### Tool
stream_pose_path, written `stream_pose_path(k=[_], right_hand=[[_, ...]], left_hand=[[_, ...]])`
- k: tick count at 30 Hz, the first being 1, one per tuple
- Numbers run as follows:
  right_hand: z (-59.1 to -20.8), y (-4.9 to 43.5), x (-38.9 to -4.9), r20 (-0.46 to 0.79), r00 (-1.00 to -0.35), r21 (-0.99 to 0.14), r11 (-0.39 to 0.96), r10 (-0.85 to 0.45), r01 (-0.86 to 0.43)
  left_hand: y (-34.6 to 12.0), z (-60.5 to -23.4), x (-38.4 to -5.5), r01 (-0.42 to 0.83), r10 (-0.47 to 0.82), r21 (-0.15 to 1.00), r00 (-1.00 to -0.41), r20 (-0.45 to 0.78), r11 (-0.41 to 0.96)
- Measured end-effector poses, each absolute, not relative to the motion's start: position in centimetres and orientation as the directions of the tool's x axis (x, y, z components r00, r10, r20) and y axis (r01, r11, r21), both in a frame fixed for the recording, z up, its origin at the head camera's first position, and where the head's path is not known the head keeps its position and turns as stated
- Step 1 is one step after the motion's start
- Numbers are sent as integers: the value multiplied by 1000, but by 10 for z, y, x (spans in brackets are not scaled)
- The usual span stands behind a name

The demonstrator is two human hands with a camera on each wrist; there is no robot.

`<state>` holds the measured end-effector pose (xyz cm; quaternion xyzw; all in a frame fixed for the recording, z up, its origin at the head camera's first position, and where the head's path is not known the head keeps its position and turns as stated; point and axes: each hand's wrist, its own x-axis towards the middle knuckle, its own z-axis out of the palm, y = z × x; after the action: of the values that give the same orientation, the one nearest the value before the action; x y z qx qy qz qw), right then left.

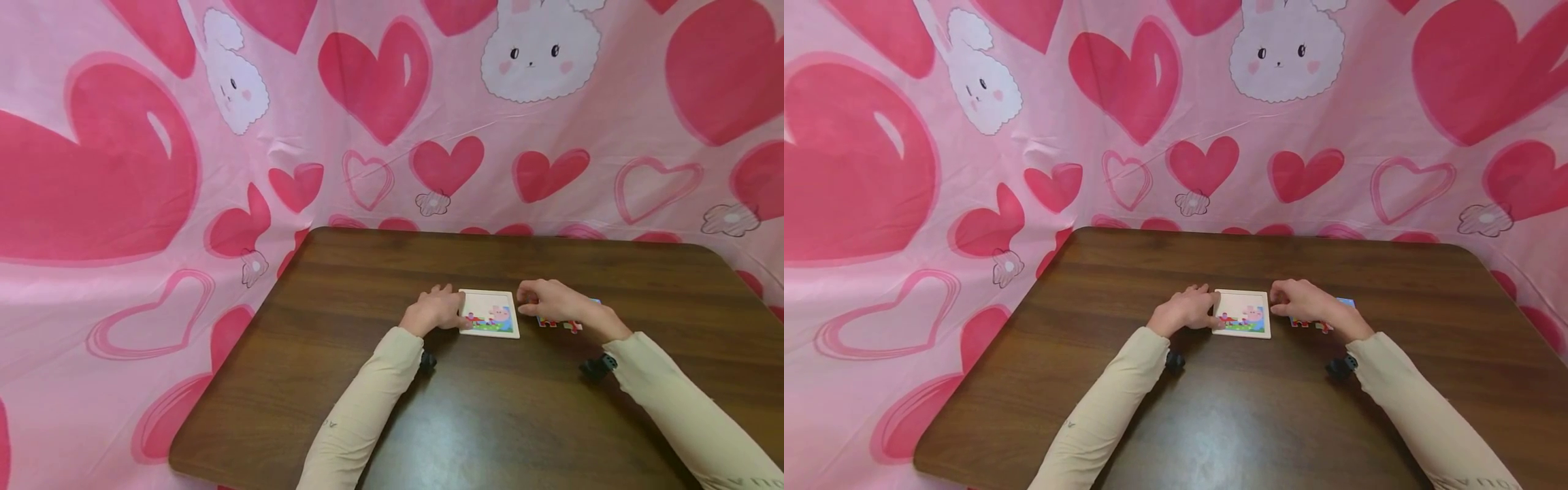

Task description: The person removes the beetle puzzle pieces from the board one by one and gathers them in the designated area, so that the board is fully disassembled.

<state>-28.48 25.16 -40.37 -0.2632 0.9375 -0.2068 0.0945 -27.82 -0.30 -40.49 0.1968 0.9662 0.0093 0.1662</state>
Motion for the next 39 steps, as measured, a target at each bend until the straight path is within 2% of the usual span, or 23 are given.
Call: stream_pose_path(k=[22,39], right_hand=[[-409,230,-285,-127,-802,-482,743,-583,-464],[-406,224,-285,-158,-828,-509,763,-538,-398]], left_hand=[[-3,-404,-278,368,378,96,-868,-320,925],[-3,-403,-277,350,370,119,-872,-321,929]])
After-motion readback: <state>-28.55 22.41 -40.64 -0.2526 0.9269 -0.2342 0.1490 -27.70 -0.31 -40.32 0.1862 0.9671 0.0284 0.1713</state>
